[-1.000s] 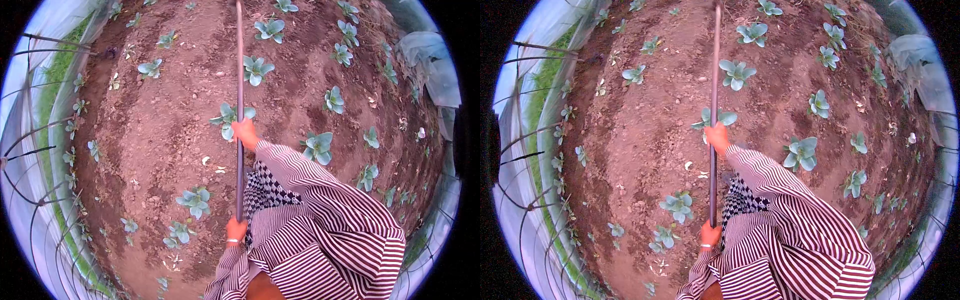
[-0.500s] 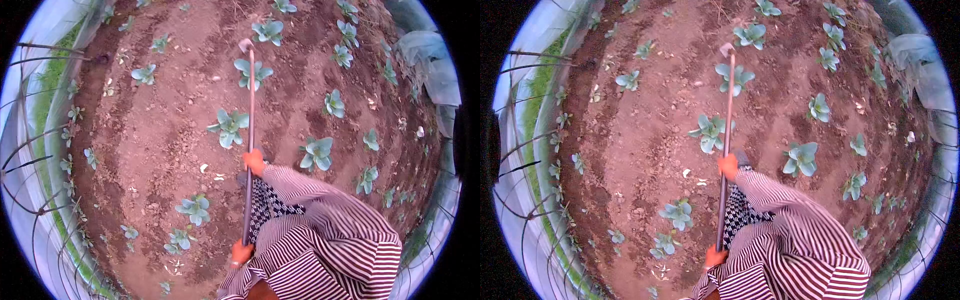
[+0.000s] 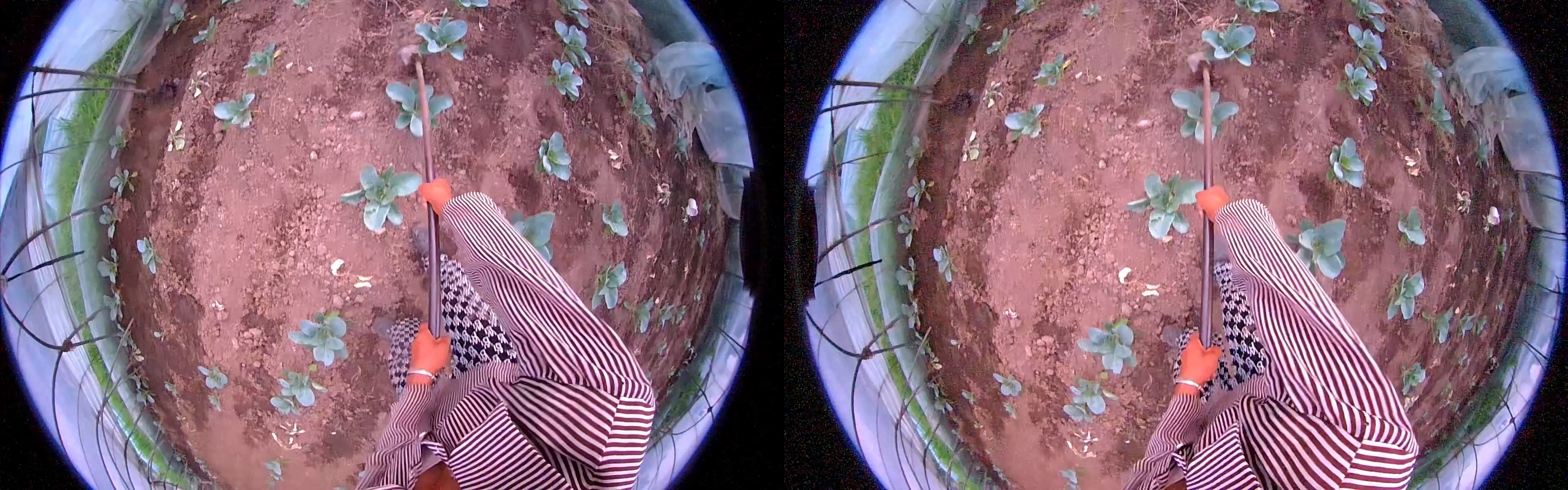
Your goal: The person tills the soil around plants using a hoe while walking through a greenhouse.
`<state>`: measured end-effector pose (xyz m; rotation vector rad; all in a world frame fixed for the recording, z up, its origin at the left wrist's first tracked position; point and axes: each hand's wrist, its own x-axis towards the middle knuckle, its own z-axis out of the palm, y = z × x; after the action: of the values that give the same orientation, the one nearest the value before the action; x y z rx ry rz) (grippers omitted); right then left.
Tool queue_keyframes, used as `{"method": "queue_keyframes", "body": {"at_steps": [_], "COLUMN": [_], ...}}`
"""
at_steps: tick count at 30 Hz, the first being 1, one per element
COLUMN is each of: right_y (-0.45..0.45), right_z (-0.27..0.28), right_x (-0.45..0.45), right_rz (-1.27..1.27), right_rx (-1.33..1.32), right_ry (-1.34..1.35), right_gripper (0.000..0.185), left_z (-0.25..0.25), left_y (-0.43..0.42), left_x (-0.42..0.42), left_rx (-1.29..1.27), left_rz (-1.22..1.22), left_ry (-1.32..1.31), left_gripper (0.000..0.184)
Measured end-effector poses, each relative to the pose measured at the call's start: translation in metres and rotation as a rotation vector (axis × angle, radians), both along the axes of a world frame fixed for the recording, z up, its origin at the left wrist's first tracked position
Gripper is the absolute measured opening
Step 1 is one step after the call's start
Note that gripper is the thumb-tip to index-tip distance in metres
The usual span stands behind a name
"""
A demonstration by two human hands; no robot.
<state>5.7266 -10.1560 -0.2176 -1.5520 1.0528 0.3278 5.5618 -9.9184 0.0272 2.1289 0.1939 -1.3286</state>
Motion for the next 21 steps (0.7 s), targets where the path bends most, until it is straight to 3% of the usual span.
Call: {"method": "queue_keyframes", "body": {"at_steps": [1,4,6,8,12,15,18,21], "right_y": [0.023,0.092,0.131,0.157,0.180,0.201,0.214,0.222], "right_z": [0.032,0.043,0.070,0.088,0.133,0.168,0.158,0.104], "right_x": [-0.008,-0.058,-0.075,-0.076,-0.060,-0.045,-0.045,-0.092], "right_rz": [-0.313,-0.312,-0.415,-0.500,-0.449,-0.362,-0.304,-0.138], "right_rx": [0.158,0.084,0.209,0.240,0.365,0.282,0.247,0.179], "right_ry": [0.046,0.021,-0.054,-0.022,-0.319,-0.312,-0.244,-0.008], "right_gripper": [0.017,0.020,0.018,0.014,0.016,0.015,0.015,0.021], "left_z": [0.002,0.029,0.045,0.027,0.004,0.002,-0.001,0.006], "left_y": [0.023,0.096,0.134,0.156,0.185,0.194,0.202,0.207], "left_x": [-0.014,-0.049,-0.064,-0.085,-0.106,-0.111,-0.119,-0.142], "left_rx": [0.017,0.067,0.075,0.111,0.119,0.099,0.103,0.155], "left_rz": [-0.069,-0.098,-0.058,-0.049,-0.013,0.104,0.084,-0.020], "left_ry": [-0.043,-0.017,0.006,-0.097,-0.246,-0.289,-0.259,-0.155], "left_gripper": [0.035,0.036,0.035,0.032,0.029,0.022,0.026,0.034]}}
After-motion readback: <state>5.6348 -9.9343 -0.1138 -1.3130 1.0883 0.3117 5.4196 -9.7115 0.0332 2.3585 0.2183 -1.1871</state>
